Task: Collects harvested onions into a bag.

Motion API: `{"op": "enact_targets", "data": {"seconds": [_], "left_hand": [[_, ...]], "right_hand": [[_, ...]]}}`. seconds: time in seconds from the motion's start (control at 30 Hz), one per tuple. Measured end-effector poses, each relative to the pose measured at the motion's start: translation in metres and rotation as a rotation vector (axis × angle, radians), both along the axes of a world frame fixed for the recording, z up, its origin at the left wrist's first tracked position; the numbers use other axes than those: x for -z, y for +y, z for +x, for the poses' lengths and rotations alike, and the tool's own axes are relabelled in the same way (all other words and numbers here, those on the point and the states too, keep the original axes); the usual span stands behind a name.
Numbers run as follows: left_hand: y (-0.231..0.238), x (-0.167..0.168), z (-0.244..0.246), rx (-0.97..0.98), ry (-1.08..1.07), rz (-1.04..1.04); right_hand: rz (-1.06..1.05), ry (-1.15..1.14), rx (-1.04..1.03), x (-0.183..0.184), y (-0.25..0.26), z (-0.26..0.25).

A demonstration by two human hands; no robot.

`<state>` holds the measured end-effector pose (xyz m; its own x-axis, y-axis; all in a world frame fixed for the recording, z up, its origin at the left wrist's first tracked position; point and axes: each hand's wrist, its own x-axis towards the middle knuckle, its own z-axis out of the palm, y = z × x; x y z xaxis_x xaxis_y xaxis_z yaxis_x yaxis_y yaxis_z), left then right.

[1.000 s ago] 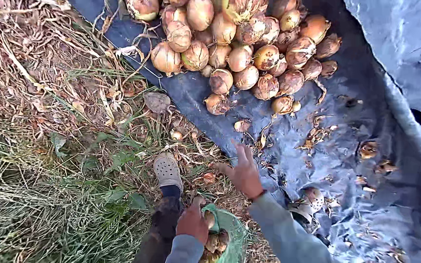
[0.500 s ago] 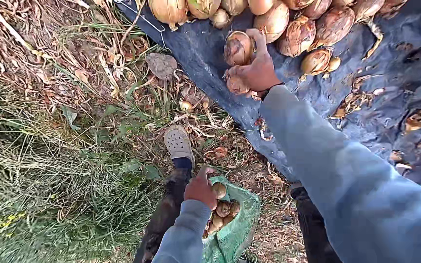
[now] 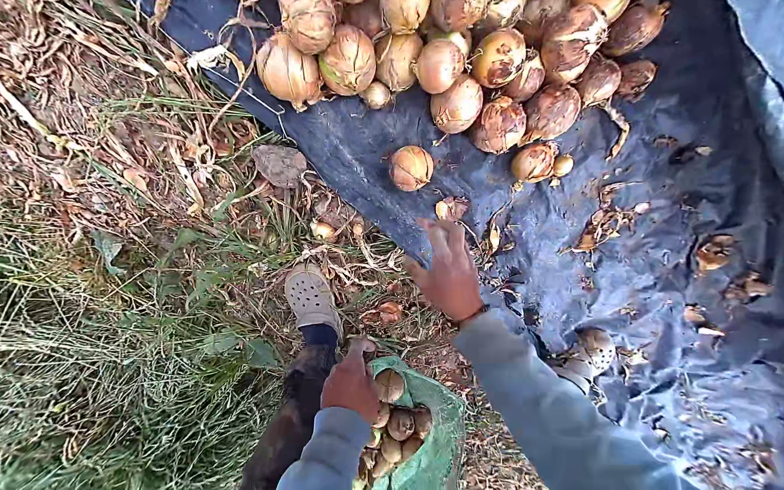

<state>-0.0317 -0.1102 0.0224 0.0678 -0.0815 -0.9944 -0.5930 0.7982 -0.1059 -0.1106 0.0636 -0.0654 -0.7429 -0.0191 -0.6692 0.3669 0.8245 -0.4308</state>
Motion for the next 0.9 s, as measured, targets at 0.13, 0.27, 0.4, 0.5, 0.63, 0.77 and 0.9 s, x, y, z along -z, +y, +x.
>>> {"op": "enact_targets", "data": {"seconds": [0.13,0.27,0.4,0.5,0.63,0.77,0.9], "left_hand": [[-0.001,0.001,0.006,-0.006,0.018,-0.025],[-0.014,0.001,0.01,-0.031,0.054,-0.066],[-0.015,0.005,0.01,-0.066,0.13,-0.059],[-0.012,0.006,0.006,-0.041,0.114,-0.058],[0.003,0.004,0.01,-0.017,0.082,-0.043],[0.01,0.003,0.007,0.009,0.084,-0.052],[0.012,0.006,0.003,0.043,0.064,-0.076]], "right_hand": [[0.188,0.019,-0.232,0.087,-0.029,-0.121],[-0.054,-0.023,0.059,0.063,-0.023,-0.108],[-0.672,-0.287,0.245,-0.046,0.011,0.032],[-0.377,-0.424,-0.197,-0.063,0.051,0.047],[0.23,0.027,0.012,0.008,0.132,-0.057],[0.439,-0.07,0.132,0.066,0.136,-0.162],[0.532,-0.135,0.252,0.082,0.105,-0.184]]}}
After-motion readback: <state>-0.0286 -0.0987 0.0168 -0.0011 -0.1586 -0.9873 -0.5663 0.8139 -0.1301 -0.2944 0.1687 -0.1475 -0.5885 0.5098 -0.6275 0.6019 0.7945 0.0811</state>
